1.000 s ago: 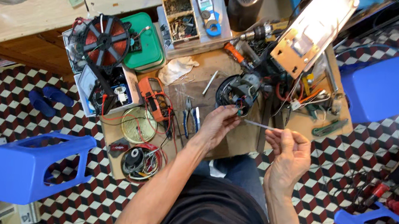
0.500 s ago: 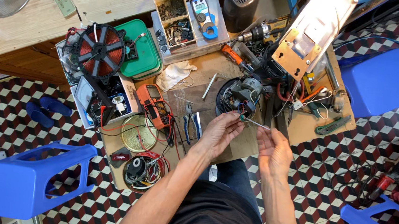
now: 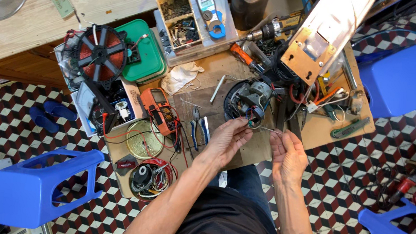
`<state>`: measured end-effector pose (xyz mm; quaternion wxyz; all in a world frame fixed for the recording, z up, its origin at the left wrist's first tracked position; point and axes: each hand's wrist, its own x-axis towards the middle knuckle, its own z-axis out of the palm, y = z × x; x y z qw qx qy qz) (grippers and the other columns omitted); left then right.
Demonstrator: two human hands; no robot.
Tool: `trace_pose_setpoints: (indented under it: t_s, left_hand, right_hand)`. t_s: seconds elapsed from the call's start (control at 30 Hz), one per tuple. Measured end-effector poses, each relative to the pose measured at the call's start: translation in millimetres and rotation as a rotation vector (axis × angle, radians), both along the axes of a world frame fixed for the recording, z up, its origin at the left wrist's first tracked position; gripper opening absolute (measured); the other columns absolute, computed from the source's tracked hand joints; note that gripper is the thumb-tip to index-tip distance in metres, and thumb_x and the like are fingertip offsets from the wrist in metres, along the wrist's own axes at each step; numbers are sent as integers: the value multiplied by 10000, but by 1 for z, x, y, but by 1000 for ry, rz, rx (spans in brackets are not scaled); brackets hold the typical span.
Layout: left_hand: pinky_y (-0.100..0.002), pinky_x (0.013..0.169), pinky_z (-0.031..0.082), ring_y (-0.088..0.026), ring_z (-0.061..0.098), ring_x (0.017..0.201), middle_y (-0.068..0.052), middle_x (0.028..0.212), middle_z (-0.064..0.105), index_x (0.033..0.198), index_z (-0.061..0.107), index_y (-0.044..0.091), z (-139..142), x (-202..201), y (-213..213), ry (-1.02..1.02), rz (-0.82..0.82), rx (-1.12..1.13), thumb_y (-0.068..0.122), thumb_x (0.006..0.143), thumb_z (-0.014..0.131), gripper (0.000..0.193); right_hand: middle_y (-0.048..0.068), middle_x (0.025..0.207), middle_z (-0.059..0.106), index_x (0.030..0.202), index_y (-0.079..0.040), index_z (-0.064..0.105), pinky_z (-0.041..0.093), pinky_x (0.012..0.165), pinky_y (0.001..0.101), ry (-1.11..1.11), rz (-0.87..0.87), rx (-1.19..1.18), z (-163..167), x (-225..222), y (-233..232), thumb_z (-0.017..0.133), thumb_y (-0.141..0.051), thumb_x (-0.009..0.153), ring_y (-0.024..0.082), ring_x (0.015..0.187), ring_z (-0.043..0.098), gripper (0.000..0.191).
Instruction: The person repairs a small electric motor at a cluttered workbench. They unscrew and manipulate the motor housing with a screwdriver, handle its wiring, position the motor against a benchtop drill press, and sort removed screws and small parts into a parts tray.
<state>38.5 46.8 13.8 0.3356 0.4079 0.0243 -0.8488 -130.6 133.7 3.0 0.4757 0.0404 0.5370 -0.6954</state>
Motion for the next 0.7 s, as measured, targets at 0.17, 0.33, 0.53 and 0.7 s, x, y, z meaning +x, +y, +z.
trace_pose_setpoints:
  t_s: [0.17, 0.33, 0.53, 0.7]
  left_hand:
    - [-288, 848, 585, -151, 684, 887, -50, 927, 695, 1025, 662, 61, 3, -1, 1, -5, -18, 6, 131, 886, 755, 181]
    - [-288, 855, 584, -158, 675, 900, -52, 934, 687, 1030, 657, 61, 1, -3, 1, 0, -21, 8, 122, 889, 756, 183]
    - [-305, 851, 585, -176, 667, 901, -62, 938, 689, 1012, 675, 52, -1, -5, 0, 16, 2, 46, 126, 869, 768, 186]
    - [-301, 842, 583, -173, 660, 903, -57, 941, 694, 994, 687, 53, 5, -4, 0, 9, 0, 70, 141, 848, 779, 194]
  right_hand:
    - [219, 1094, 708, 1135, 48, 587, 616, 902, 346, 16, 38, 38, -1, -14, 15, 659, -106, 1005, 290, 1026, 731, 215]
    - [228, 1090, 725, 1105, 74, 595, 623, 887, 361, -61, 121, 130, -10, -21, 22, 655, -128, 978, 307, 1001, 744, 246]
    - [202, 1141, 722, 1138, 49, 628, 605, 909, 358, -304, 181, 146, -35, -7, 9, 665, -126, 976, 261, 1024, 724, 242]
    - [176, 1195, 722, 1161, 24, 654, 573, 953, 357, -385, 162, 143, -45, 3, 7, 653, -114, 950, 237, 1083, 708, 252]
